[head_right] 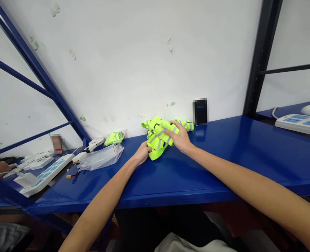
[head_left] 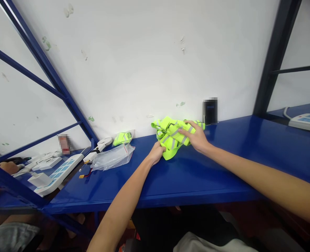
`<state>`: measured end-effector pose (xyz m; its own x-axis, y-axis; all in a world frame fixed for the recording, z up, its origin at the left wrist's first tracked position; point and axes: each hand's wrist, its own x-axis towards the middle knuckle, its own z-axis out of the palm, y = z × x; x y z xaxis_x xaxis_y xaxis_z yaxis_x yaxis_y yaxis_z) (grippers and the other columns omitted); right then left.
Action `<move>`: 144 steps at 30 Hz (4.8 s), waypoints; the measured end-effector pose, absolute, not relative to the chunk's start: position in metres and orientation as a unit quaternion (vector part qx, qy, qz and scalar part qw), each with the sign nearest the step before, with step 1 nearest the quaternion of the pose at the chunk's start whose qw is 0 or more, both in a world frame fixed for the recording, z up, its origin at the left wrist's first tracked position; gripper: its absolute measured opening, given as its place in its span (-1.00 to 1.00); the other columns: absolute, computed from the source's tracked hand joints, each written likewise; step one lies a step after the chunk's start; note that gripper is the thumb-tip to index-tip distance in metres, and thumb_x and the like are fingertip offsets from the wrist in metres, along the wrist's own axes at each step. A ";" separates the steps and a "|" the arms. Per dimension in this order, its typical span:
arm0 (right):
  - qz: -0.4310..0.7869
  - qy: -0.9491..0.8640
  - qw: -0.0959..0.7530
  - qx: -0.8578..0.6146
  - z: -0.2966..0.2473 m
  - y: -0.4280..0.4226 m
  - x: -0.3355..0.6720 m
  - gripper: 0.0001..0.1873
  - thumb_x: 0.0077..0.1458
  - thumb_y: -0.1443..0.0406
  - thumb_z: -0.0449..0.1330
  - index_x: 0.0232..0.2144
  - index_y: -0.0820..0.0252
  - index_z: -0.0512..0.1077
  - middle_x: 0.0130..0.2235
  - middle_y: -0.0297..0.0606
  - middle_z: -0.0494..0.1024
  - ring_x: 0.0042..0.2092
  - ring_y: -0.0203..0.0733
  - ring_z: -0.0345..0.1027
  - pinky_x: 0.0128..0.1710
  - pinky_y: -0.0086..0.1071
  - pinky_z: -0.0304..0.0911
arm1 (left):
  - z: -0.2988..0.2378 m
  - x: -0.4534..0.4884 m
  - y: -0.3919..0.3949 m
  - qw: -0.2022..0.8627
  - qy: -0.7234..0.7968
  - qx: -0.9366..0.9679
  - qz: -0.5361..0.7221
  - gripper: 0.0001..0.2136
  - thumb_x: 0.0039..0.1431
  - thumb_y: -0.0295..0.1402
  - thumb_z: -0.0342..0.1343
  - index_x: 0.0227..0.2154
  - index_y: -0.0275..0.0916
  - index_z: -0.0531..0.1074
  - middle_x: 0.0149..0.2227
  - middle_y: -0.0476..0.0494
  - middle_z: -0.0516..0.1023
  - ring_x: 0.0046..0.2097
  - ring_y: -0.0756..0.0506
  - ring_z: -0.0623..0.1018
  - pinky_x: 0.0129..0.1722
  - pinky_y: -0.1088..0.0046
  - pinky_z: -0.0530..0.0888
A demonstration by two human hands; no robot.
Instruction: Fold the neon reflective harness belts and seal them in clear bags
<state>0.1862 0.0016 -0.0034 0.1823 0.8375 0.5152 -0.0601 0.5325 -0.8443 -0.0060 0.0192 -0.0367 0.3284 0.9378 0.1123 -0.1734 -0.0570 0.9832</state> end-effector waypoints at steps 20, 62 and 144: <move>-0.227 -0.825 0.417 -0.306 -0.025 0.010 0.192 -0.57 0.09 0.49 0.07 0.01 0.18 0.39 -0.01 0.02 0.42 0.00 0.07 0.33 -0.06 -0.12 0.33 | -0.036 0.012 0.012 0.570 0.421 0.553 0.437 -0.80 0.10 -0.48 0.11 -0.18 -0.30 0.36 -0.24 -0.20 0.58 -0.23 -0.08 0.59 -0.13 0.31 0.53; -0.029 -0.899 0.312 -0.306 -0.033 0.000 0.196 -0.58 0.33 0.24 -0.10 0.14 0.01 0.37 0.02 -0.10 0.51 -0.09 -0.02 0.49 -0.18 -0.19 0.39 | 0.000 -0.184 -0.023 -0.121 0.650 0.724 0.196 -0.45 0.25 -0.21 -0.07 0.28 -0.26 0.11 0.20 -0.36 0.33 0.23 -0.32 0.29 0.19 0.05 0.20; 0.553 -0.460 0.531 -0.448 -0.017 0.042 0.242 -0.90 -0.17 0.33 0.35 -0.50 0.23 0.51 -0.41 -0.19 0.61 -0.41 -0.16 0.47 -0.52 -0.41 0.31 | -0.022 -0.003 0.004 -0.091 0.494 0.847 0.175 -0.83 0.07 -0.35 0.04 -0.38 -0.21 0.53 -0.25 -0.19 0.56 -0.14 -0.20 0.51 -0.04 0.24 0.38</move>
